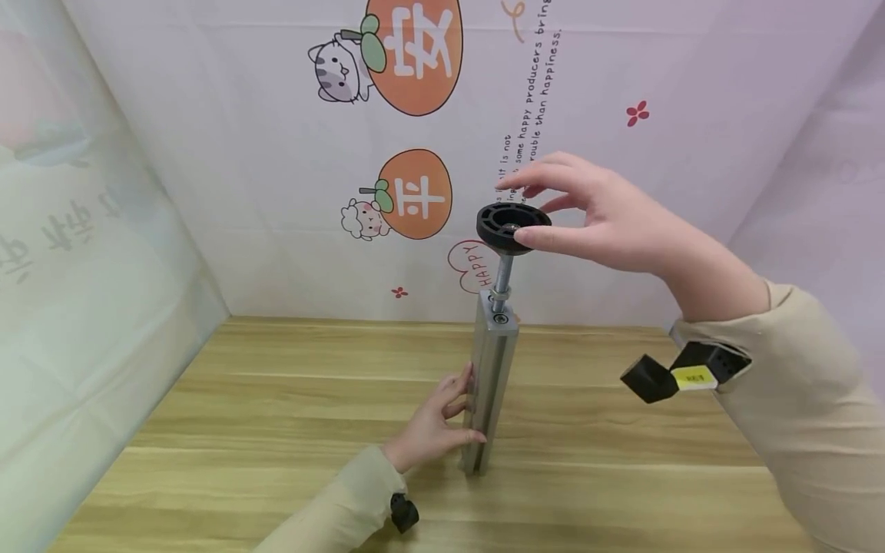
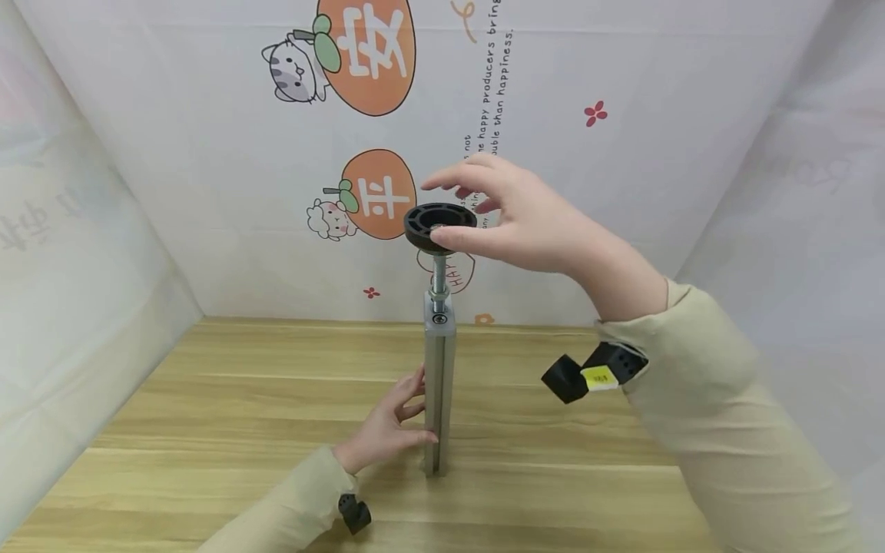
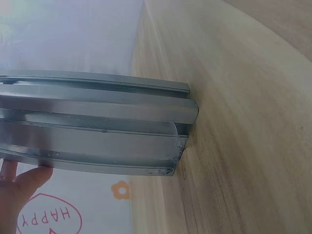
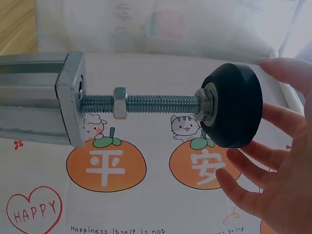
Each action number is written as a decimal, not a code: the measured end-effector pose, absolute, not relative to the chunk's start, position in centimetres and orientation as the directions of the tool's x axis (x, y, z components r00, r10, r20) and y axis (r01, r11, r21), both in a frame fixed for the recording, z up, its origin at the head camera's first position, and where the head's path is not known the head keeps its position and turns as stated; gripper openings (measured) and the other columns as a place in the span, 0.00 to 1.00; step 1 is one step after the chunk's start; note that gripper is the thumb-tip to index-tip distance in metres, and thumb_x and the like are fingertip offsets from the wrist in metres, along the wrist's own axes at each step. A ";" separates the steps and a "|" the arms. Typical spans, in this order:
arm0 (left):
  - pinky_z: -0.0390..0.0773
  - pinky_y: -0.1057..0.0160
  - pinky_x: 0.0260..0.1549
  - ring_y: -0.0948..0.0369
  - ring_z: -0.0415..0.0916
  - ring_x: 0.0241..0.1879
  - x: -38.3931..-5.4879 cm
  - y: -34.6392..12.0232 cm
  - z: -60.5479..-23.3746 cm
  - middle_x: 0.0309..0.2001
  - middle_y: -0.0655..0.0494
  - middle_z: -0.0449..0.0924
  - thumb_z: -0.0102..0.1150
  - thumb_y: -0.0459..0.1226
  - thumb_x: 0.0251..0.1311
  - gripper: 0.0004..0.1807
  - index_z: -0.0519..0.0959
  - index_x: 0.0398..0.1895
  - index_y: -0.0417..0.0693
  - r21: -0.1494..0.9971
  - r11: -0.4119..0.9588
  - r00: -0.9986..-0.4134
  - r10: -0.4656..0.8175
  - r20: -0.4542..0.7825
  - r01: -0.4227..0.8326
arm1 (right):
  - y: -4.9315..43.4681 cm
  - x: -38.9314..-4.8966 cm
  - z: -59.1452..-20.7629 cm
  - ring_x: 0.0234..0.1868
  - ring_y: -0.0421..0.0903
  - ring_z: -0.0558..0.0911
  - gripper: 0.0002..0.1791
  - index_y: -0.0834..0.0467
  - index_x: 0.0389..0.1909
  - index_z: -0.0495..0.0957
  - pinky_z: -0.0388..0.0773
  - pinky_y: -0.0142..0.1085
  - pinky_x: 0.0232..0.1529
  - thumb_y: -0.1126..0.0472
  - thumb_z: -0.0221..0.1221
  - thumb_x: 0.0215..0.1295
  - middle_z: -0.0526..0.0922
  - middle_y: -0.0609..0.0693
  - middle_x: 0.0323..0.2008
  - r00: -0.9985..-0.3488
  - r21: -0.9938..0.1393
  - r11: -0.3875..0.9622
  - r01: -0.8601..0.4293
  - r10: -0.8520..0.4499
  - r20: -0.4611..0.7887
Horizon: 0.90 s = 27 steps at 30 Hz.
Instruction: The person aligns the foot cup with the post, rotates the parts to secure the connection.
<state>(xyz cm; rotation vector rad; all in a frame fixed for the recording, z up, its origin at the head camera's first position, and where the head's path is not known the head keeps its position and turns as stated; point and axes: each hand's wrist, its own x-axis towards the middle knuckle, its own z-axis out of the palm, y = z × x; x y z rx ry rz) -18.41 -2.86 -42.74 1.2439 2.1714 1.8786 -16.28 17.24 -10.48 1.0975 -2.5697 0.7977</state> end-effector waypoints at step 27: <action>0.67 0.52 0.61 0.47 0.58 0.65 -18.2 -3.0 -42.4 0.66 0.41 0.55 0.68 0.27 0.47 0.58 0.40 0.75 0.54 0.856 -0.015 -0.696 0.575 0.430 0.517 | 17.6 -17.3 -9.5 0.60 0.44 0.68 0.21 0.49 0.54 0.78 0.68 0.25 0.51 0.69 0.51 0.63 0.74 0.47 0.58 -0.524 -0.325 0.432 -0.841 -0.799 0.295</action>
